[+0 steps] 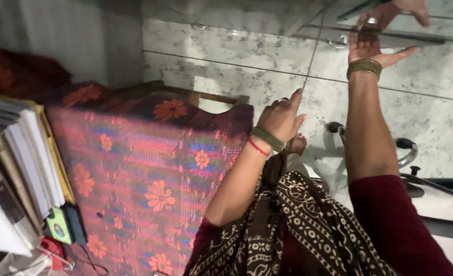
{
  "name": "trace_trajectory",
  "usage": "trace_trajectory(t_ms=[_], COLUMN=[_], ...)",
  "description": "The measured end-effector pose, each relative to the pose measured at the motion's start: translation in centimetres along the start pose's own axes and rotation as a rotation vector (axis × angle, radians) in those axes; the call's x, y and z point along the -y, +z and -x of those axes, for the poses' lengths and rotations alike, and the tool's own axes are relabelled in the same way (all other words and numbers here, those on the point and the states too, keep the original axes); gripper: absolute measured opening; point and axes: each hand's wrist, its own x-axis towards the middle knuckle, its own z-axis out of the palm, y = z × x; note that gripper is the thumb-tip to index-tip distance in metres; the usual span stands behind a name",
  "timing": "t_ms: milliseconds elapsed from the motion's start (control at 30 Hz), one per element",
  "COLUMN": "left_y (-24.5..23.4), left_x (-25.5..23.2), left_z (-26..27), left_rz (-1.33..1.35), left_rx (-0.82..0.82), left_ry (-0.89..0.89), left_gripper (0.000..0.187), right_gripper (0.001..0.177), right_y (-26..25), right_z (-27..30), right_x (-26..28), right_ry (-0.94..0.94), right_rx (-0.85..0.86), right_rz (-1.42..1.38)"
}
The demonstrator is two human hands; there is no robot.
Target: The person organizes and cleans a small table in a bedroom. They move a tablet, a power bank, a lamp, a power strip, a water bottle, and a phone onto the table. They then use a dark cloth to wipe the table surface and the items on it.
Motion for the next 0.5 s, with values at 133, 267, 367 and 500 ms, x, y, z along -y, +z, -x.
trace_trajectory(t_ms=[133, 267, 367, 500], left_y=[1.1, 1.7, 0.5, -0.3], left_x=[0.6, -0.3, -3.4, -5.0], left_z=[-1.0, -1.0, 4.5, 19.8], left_rz=[0.111, 0.307, 0.234, 0.361], left_rx=[-0.045, -0.307, -0.232, -0.727], left_ry=[0.067, 0.379, 0.164, 0.181], left_gripper=[0.079, 0.069, 0.057, 0.037], right_gripper=[0.136, 0.107, 0.089, 0.046], right_y=[-0.4, -1.4, -2.5, -3.7], right_z=[3.3, 13.0, 20.2, 30.4], right_x=[-1.0, -3.1, -4.7, -7.3], right_ry=[0.126, 0.351, 0.33, -0.122], right_rx=[0.198, 0.313, 0.243, 0.272], right_rz=[0.479, 0.789, 0.863, 1.186])
